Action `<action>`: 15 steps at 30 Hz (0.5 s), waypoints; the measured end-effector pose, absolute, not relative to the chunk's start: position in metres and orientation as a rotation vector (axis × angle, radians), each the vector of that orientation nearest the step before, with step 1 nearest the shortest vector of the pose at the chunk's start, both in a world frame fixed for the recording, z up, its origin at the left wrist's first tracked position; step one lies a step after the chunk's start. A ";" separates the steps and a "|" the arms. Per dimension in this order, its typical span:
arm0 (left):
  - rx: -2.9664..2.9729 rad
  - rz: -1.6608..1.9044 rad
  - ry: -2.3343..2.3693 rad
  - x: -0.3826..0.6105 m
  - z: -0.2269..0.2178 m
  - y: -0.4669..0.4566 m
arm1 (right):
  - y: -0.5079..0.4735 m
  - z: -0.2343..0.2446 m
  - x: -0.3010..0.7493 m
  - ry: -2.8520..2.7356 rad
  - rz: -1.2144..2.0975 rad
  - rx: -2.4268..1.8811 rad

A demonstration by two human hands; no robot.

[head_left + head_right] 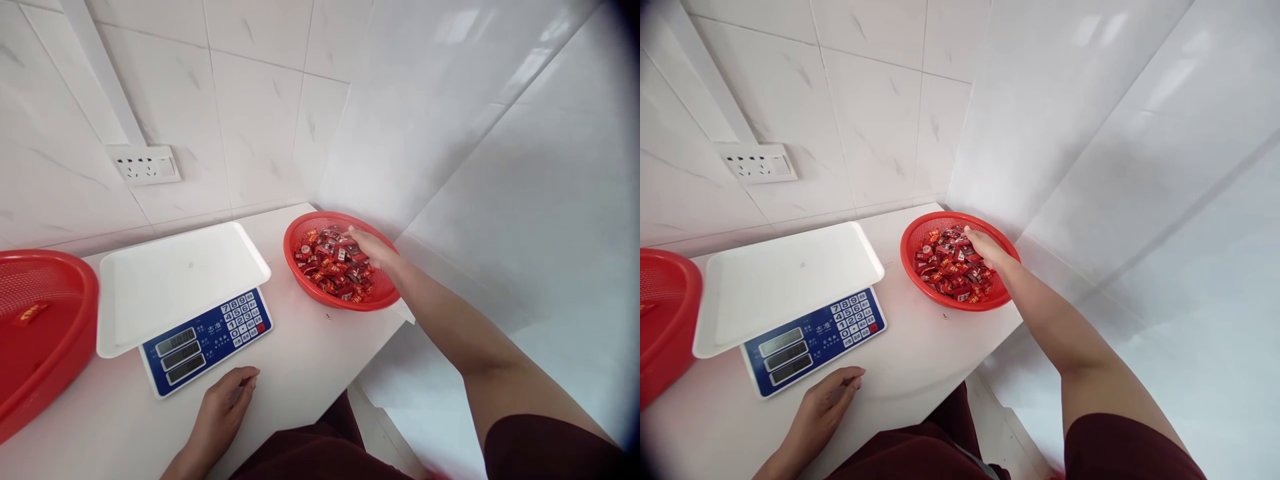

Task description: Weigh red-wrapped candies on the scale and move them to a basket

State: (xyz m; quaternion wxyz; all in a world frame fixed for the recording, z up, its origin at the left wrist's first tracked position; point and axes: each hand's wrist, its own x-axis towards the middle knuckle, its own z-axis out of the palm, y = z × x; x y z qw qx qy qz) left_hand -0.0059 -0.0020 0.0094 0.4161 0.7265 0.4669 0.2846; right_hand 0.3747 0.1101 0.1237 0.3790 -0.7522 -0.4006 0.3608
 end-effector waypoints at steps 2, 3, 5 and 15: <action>1.814 0.737 1.164 -0.006 0.008 -0.003 | 0.112 0.121 0.381 -0.976 0.984 -1.887; 1.809 0.747 1.165 -0.007 0.008 -0.003 | 0.113 0.121 0.385 -0.973 1.000 -1.849; 1.819 0.731 1.159 -0.009 0.006 -0.004 | 0.113 0.120 0.393 -1.011 1.014 -1.786; 1.883 0.672 1.126 -0.009 0.001 -0.002 | 0.115 0.087 0.388 -1.302 0.862 -2.190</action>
